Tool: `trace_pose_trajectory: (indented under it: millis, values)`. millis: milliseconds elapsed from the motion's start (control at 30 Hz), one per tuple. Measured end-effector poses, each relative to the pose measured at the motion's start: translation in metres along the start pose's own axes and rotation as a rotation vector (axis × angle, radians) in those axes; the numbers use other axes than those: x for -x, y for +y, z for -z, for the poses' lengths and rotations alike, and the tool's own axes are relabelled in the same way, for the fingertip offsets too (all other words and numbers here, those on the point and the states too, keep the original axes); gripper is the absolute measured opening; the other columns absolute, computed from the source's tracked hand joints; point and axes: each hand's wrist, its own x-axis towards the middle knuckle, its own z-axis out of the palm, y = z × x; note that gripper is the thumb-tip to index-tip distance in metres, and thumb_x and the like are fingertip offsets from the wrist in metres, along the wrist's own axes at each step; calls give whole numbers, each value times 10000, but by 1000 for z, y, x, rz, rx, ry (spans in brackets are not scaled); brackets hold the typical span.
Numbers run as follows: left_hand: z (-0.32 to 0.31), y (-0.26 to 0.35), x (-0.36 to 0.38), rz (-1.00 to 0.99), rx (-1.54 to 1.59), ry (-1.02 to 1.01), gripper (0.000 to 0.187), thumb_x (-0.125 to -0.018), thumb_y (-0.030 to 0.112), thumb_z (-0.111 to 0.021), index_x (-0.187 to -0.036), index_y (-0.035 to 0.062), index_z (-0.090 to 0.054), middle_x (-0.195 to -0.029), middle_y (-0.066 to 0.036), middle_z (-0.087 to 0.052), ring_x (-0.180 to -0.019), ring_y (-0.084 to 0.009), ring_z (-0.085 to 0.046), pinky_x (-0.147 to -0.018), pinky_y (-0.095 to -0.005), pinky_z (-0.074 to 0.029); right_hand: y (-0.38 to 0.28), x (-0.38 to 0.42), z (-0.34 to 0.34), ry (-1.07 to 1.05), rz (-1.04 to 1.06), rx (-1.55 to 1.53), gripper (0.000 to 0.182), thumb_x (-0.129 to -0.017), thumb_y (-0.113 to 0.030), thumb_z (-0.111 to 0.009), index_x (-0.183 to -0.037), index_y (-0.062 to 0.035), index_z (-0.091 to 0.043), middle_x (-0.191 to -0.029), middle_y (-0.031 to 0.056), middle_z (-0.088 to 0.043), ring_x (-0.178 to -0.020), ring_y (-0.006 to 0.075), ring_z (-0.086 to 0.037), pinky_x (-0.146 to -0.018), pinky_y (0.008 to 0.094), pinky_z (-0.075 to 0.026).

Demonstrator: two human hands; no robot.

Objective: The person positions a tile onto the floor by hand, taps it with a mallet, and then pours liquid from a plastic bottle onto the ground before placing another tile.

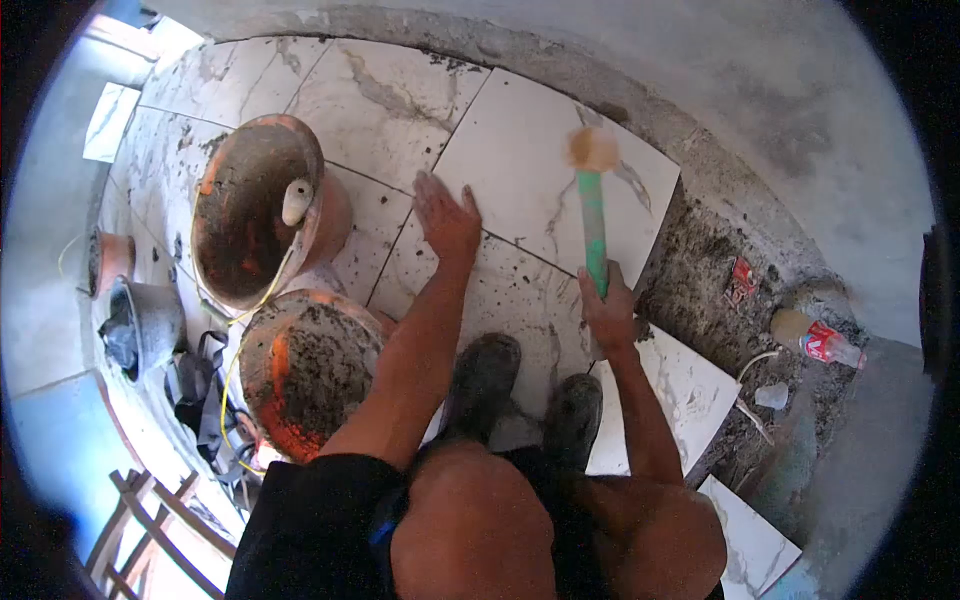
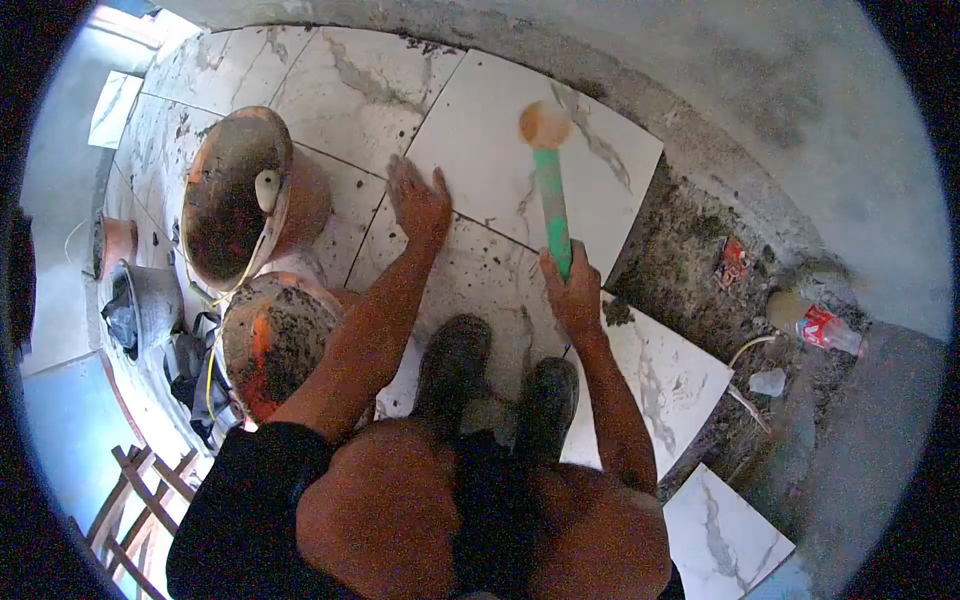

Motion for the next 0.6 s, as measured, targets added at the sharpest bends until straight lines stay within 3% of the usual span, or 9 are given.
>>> trace_pose_trajectory:
  millis: [100, 200, 333, 400, 500, 600]
  values:
    - [4, 4, -4, 53, -45, 29, 608, -880, 381, -408, -1283, -66, -321, -1377, -206, -255, -1291, -318, -229, -1041, -443, -209, 22, 1, -12, 20, -110, -199, 390, -863, -396, -506, -935, -14, -474, -600, 165, -536, -540, 304, -566, -521, 380, -446]
    - [5, 6, -4, 56, -98, 31, 613, -873, 373, -419, -1285, -68, -312, -1382, -195, -247, -1295, -304, -222, -1046, -429, -207, 36, -12, -21, -22, -57, 35, 397, -862, -397, -505, -925, -7, -463, -597, 180, -528, -545, 311, -564, -523, 387, -439]
    - [2, 3, -2, 60, -89, 24, 607, -876, 375, -406, -1277, -72, -323, -1380, -200, -248, -1300, -304, -213, -1052, -427, -189, 28, -11, -20, -3, -140, -38, 414, -863, -406, -498, -939, -1, -451, -599, 192, -535, -558, 337, -569, -539, 421, -449]
    - [1, 3, -2, 58, -97, 26, 602, -876, 375, -406, -1272, -72, -332, -1380, -201, -249, -1299, -303, -214, -1051, -427, -191, 34, -11, -27, 103, -164, -64, 389, -865, -392, -495, -889, -5, -467, -604, 151, -532, -557, 288, -565, -532, 393, -428]
    - [0, 3, -2, 62, -114, 33, 598, -875, 378, -407, -1264, -72, -346, -1380, -204, -247, -1299, -303, -215, -1049, -430, -194, 54, -29, -32, -25, -59, 190, 381, -873, -389, -485, -932, -13, -465, -611, 194, -542, -574, 341, -577, -546, 445, -458]
    - [0, 3, -4, 43, -123, 36, 599, -874, 381, -411, -1261, -73, -352, -1380, -207, -244, -1299, -305, -213, -1048, -436, -192, 16, -23, -15, 70, 23, 70, 346, -872, -358, -497, -924, -17, -467, -611, 203, -544, -562, 333, -580, -516, 431, -463]
